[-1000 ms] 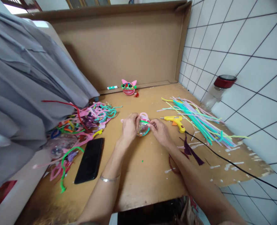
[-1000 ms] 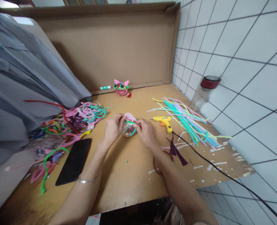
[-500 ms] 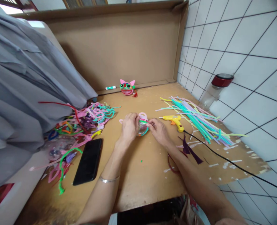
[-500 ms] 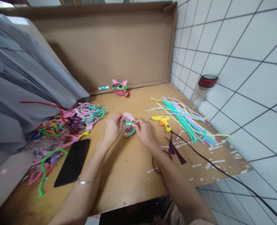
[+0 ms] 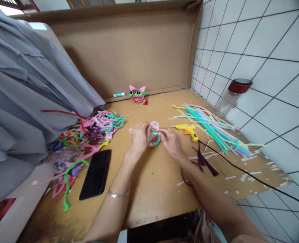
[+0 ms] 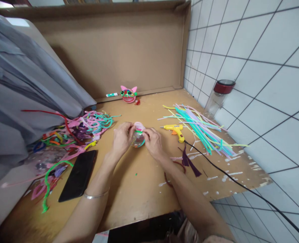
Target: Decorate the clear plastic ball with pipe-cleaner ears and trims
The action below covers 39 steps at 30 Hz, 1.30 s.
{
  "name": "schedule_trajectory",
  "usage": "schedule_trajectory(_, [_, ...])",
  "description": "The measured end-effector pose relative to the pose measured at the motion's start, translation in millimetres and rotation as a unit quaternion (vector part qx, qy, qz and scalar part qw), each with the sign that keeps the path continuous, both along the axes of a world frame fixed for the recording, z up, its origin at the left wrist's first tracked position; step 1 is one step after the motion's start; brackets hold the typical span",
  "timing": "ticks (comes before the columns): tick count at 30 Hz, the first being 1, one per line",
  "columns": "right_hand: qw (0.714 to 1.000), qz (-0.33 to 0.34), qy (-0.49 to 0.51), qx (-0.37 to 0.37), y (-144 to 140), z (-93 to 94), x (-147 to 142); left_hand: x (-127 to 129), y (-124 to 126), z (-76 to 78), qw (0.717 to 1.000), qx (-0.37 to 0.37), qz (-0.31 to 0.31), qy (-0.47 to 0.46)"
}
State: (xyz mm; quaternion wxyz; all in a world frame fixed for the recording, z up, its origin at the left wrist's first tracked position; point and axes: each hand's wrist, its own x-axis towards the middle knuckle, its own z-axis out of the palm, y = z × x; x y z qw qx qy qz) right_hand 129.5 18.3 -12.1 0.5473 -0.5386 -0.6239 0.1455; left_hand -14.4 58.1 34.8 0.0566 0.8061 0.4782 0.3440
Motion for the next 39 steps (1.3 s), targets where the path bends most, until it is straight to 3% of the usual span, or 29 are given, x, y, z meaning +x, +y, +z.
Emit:
schedule_trajectory(18, [1.000,0.005,0.009,-0.008,1.2,-1.4,-0.8,-0.9,-1.0,1.1,0.999,-0.005,-0.049,-0.021])
schedule_trajectory(39, [0.999,0.022,0.028,-0.020,5.9,-3.5,-4.4,-3.9,2.8,4.3,0.999,0.016,-0.026,0.031])
